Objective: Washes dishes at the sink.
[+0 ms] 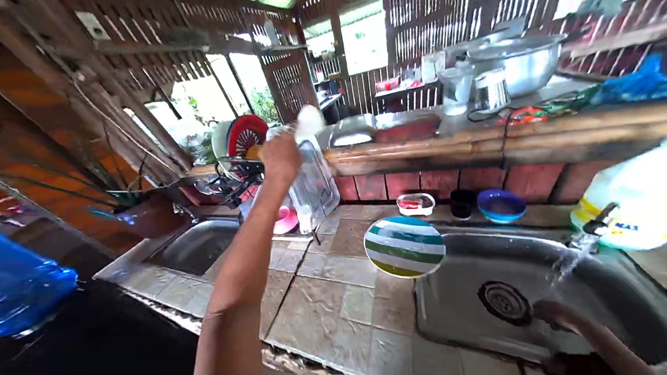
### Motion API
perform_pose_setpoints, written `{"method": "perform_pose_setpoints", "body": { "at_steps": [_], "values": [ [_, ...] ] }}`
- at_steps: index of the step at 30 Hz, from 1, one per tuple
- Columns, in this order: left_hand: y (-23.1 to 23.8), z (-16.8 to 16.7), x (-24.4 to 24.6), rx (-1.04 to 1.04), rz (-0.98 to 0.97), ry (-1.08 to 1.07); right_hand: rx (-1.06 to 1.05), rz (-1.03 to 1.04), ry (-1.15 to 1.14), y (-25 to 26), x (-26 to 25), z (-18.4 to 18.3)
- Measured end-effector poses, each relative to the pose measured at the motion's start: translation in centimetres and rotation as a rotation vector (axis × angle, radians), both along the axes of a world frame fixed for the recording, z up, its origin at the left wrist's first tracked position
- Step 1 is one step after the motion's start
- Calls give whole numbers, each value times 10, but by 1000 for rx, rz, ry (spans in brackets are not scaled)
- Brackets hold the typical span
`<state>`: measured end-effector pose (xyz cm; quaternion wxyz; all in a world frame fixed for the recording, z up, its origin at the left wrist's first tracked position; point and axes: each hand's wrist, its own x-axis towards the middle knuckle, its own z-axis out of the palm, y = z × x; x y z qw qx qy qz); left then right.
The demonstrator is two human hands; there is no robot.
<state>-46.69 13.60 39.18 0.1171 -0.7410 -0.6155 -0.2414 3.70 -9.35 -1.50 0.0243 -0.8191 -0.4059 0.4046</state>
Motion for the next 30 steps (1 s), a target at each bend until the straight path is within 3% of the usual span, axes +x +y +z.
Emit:
{"method": "perform_pose_setpoints", "body": {
  "at_steps": [3, 6, 10, 13, 16, 19, 23, 25, 27, 28, 30],
  "values": [
    [42, 39, -63, 103, 178, 57, 185, -116, 15, 8, -19, 17],
    [86, 49, -97, 21, 156, 92, 290, -187, -64, 2, -48, 33],
    [148, 31, -112, -68, 102, 216, 146, -110, -312, -22, -118, 84],
    [180, 18, -121, -220, 112, 272, 119, -148, -354, -37, -122, 75],
    [189, 24, -129, -339, 117, 297, 182, -252, -271, -39, -113, 59],
    [173, 48, -128, -241, 53, 280, 226, -261, -301, -41, -115, 52],
    [96, 61, -105, 6, -345, 100, 256, -244, -256, -28, -135, 82],
    [48, 8, -65, -54, -625, -72, 297, -328, -238, -34, -116, 46],
    [19, -75, -21, -244, -850, -232, 261, -352, -218, -39, -97, 18],
    [16, -122, -2, -396, -864, -226, 222, -346, -200, -39, -98, 20],
    [32, -219, 29, -708, -683, -129, 204, -303, -200, -36, -93, 19]
  ]
}}
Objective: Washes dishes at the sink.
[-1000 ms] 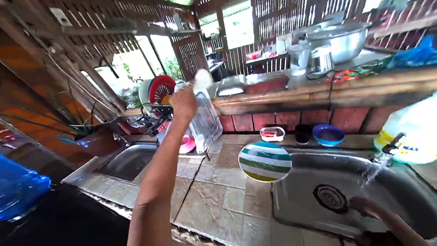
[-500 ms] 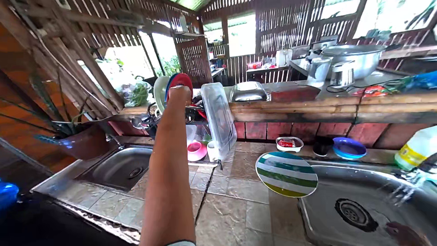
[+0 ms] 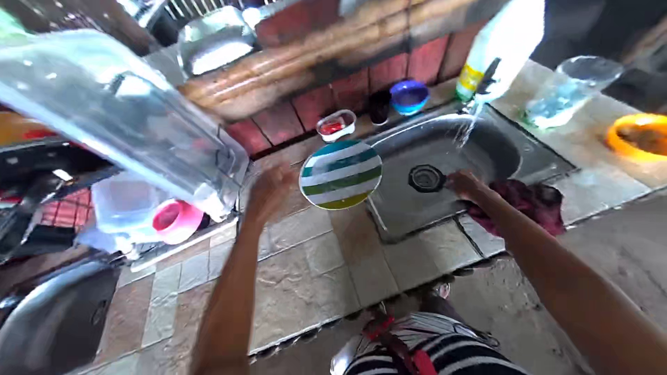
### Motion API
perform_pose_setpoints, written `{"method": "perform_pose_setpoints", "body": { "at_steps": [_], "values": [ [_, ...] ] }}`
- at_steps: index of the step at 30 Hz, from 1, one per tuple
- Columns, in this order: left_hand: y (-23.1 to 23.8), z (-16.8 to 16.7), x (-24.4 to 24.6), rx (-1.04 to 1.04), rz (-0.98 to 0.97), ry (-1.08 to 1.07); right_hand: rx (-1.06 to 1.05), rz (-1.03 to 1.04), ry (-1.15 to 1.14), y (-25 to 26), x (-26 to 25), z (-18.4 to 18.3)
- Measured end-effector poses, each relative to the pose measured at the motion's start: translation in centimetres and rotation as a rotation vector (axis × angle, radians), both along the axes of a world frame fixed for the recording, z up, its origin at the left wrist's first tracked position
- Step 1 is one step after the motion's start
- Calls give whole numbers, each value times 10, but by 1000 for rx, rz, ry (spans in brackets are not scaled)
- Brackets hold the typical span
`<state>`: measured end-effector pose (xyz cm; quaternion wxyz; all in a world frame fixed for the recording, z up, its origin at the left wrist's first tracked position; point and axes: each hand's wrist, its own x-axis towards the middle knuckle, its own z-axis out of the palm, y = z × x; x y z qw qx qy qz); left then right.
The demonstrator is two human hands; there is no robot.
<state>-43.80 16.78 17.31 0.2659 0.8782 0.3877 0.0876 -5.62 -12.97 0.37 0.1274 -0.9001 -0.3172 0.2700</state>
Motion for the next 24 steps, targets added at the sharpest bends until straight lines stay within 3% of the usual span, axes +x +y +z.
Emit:
{"method": "perform_pose_setpoints", "body": {
  "at_steps": [3, 5, 8, 13, 15, 18, 21, 24],
  "values": [
    [32, -114, 29, -191, 296, 75, 76, 63, -47, -3, 9, -16],
    [29, -146, 48, -242, 407, 14, 162, 32, 6, -5, 16, -19],
    [-6, -129, 82, -305, 459, 15, 326, -82, 244, 8, 25, -22],
    [-83, -115, 130, -400, 493, -177, 617, -214, 938, 57, 0, -7],
    [-110, -120, 156, -350, 477, -192, 584, -193, 958, 63, 10, -12],
    [-146, -131, 202, -339, 432, -176, 460, -299, 808, 45, 47, -35],
    [-166, -153, 252, -475, 405, -215, 446, -463, 764, 22, 95, -44],
    [-182, -171, 285, -659, 410, -128, 606, -535, 811, -2, 119, -34]
  ]
}}
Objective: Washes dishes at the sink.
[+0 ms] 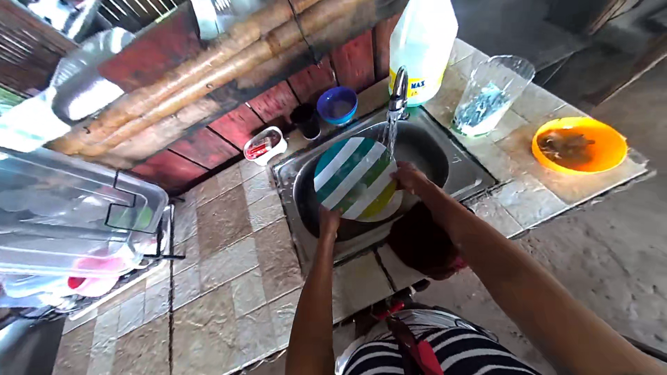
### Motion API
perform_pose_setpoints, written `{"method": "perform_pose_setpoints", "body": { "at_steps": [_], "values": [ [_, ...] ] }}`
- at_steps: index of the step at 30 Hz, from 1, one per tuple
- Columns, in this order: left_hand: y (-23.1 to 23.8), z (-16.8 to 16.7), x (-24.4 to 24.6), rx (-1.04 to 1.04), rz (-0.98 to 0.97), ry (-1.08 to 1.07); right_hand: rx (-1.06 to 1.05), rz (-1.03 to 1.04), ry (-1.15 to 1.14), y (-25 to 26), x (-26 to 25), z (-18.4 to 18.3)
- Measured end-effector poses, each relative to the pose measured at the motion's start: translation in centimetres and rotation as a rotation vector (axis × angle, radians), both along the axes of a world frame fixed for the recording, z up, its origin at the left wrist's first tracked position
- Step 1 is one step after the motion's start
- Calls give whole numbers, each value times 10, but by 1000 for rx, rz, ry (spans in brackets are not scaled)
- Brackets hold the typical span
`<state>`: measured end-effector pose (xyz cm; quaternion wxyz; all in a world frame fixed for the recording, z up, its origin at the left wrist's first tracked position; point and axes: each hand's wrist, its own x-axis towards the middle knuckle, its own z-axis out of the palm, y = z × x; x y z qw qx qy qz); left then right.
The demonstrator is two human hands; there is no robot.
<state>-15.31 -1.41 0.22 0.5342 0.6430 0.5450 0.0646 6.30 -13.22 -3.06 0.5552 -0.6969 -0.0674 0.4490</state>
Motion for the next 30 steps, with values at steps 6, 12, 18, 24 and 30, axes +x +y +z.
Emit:
{"method": "perform_pose_setpoints", "body": {
  "at_steps": [6, 12, 18, 24, 30],
  "values": [
    [-53, -34, 83, 371, -240, -30, 172, -96, -191, -31, 2, -5],
    [-29, -65, 164, 590, -446, -171, -1, 139, -502, -43, -12, 35],
    [-15, -73, 174, 723, -313, -90, 15, 127, -614, -38, -8, 45],
    [0, -88, 129, 905, -423, -98, 106, -66, -651, -41, 0, 24],
    [-35, -67, 165, 879, -514, -230, 152, -144, -521, -33, 9, 17]
  ]
}}
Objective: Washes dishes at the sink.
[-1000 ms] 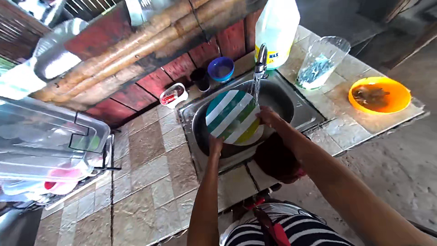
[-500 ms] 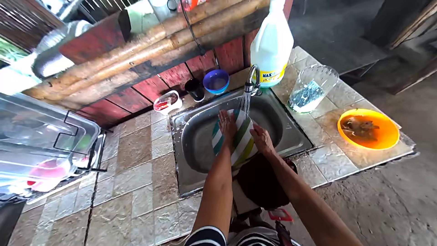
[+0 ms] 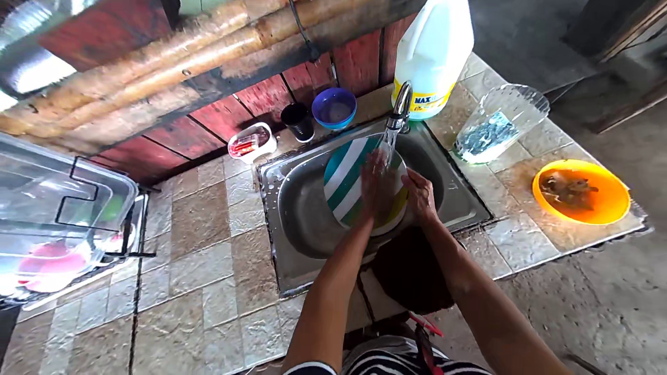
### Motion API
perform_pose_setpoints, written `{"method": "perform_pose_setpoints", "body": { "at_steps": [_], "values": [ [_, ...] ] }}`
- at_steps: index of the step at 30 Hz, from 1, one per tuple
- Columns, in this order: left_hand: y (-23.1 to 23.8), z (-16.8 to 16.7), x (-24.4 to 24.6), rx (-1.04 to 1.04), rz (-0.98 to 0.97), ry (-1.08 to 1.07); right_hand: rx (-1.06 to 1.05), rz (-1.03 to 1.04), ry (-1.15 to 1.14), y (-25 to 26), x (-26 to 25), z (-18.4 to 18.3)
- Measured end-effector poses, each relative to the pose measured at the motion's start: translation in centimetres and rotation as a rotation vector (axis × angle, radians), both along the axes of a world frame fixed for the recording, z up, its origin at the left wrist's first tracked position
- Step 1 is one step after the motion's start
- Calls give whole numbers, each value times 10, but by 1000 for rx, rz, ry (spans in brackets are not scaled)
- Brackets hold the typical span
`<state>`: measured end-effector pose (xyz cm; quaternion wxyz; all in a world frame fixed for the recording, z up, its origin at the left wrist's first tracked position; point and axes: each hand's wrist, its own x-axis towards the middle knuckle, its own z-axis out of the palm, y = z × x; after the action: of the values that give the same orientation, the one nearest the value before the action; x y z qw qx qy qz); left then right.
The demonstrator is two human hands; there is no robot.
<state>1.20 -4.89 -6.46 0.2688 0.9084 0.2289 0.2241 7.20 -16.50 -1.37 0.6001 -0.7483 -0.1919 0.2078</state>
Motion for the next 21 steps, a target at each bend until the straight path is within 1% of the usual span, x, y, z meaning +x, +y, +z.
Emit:
{"method": "perform_pose_setpoints", "body": {
  "at_steps": [2, 3, 4, 5, 7, 8, 10, 11, 13, 15, 17, 19, 21],
  "values": [
    [-23, 11, -26, -11, -229, 149, 49, -117, 73, 0, 0, -3],
    [-22, 17, -47, -4, -306, 246, 72, -156, 117, -2, 1, -5],
    [-12, 24, -69, 22, -331, 336, 94, -183, 153, -3, 1, -7],
    [6, 28, -89, 58, -310, 375, 106, -204, 187, -3, 2, -8],
    [55, 17, -108, 160, -173, 363, 114, -225, 250, -3, 3, -7],
    [77, 13, -105, 197, -100, 366, 112, -225, 285, -2, 3, -7],
    [97, 21, -75, 253, 11, 374, 118, -204, 346, 0, 6, -7],
    [96, 22, -56, 273, 20, 336, 131, -193, 378, 2, 8, -8],
    [75, 11, -20, 326, -54, 234, 152, -178, 442, 7, 9, -8],
    [40, 15, -6, 295, -202, 305, 153, -156, 484, 16, 11, -11],
    [7, 24, -21, 272, -354, 396, 150, -151, 489, 23, 12, -18],
    [-15, 60, -57, 218, -484, 526, 122, -149, 519, 26, 12, -18],
    [-26, 96, -88, 305, -539, 582, 42, -107, 559, 28, 11, -10]
  ]
}}
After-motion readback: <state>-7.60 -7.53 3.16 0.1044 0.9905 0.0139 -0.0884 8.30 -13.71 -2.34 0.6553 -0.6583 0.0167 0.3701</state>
